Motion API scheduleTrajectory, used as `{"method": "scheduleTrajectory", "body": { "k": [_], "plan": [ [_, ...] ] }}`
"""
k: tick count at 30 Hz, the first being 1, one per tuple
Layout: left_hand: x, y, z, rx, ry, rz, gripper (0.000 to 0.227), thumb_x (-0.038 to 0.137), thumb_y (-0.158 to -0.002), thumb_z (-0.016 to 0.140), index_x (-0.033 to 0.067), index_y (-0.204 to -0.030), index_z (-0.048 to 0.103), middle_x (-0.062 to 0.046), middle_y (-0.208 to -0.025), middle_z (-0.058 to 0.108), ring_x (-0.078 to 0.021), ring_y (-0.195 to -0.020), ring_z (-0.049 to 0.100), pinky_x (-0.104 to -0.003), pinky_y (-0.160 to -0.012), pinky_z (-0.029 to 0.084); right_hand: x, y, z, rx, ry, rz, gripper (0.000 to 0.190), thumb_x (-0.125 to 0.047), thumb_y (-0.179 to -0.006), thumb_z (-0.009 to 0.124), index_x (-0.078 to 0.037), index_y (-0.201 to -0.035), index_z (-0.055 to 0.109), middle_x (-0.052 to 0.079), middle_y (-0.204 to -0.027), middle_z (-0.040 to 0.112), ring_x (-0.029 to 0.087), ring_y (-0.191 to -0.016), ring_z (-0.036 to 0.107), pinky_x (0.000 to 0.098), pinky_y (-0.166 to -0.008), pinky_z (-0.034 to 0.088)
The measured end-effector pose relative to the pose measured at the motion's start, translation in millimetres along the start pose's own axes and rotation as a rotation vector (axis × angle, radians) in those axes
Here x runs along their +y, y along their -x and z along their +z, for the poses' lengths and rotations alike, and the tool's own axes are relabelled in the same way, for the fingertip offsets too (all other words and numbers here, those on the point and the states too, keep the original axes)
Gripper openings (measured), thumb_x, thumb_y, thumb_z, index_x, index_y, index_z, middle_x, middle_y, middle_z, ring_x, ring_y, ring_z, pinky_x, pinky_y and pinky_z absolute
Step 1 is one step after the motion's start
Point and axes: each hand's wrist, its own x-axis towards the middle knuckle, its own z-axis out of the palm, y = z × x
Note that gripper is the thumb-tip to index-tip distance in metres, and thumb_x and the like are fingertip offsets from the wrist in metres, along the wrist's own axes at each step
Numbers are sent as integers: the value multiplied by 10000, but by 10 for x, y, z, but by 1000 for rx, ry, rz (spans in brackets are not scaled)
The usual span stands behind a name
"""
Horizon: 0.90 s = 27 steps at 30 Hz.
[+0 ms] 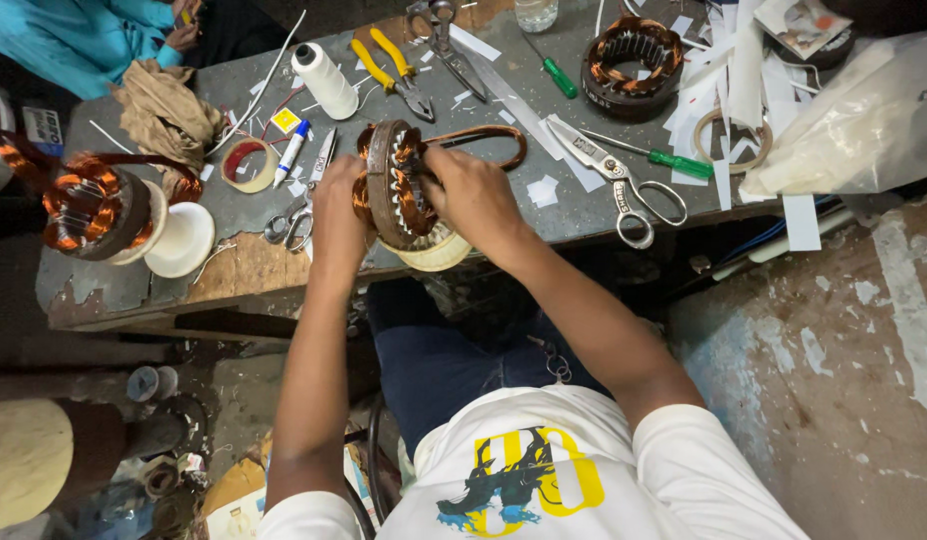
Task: The person winds copper wire around a cylindrical stator core, repeatedly inserting white insulating strips between layers. They rotate the stator and adjust the wire path by hand, occasionally using a small white tool to press the wire into place. The work continues on the same stator throughout the clip.
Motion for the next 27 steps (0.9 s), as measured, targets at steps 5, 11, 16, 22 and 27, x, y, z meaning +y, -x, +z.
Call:
{"method": "scheduleTrajectory", "body": {
  "k": [5,11,16,22,27],
  "plan": [
    [-39,-7,-16,-30,16,127,275,-75,-775,723,-33,-1046,699,-202,-1042,650,-404,-999,606,-451,-878,508,72,9,-46,-9,-46,-54,158,-74,-894,728,-9,-994,623,205,-908,709,409,-831,707,492,-735,552],
    [7,30,22,16,77,46,311,-76,-750,740,-56,-1054,678,-211,-1012,631,-411,-989,607,-444,-870,507,-2,-5,-84,-36,-22,-84,200,-84,-849,741,22,-961,614,212,-894,705,421,-820,699,507,-733,547],
    [-162,73,81,11,65,160,428,-92,-679,704,-54,-1106,688,-209,-1096,665,-404,-1027,628,-425,-910,520,7,-68,-141,-113,-62,50,158,-125,-898,765,-12,-885,656,197,-875,702,385,-828,708,482,-756,555],
    [-434,77,381,63,976,-559,134,41,-1056,611,-24,-961,680,-87,-997,618,-171,-985,597,-309,-873,509,258,-38,103,-36,-247,58,255,-90,-818,791,-20,-941,579,203,-1251,596,363,-1202,597,463,-1011,494],
    [-446,-36,376,-117,882,-630,64,23,-915,671,53,-946,718,-28,-948,691,-104,-833,632,-258,-743,524,408,-5,256,-186,-758,151,523,-31,-982,639,-42,-1411,341,187,-1434,499,282,-1423,469,416,-1175,415]
  ]
}}
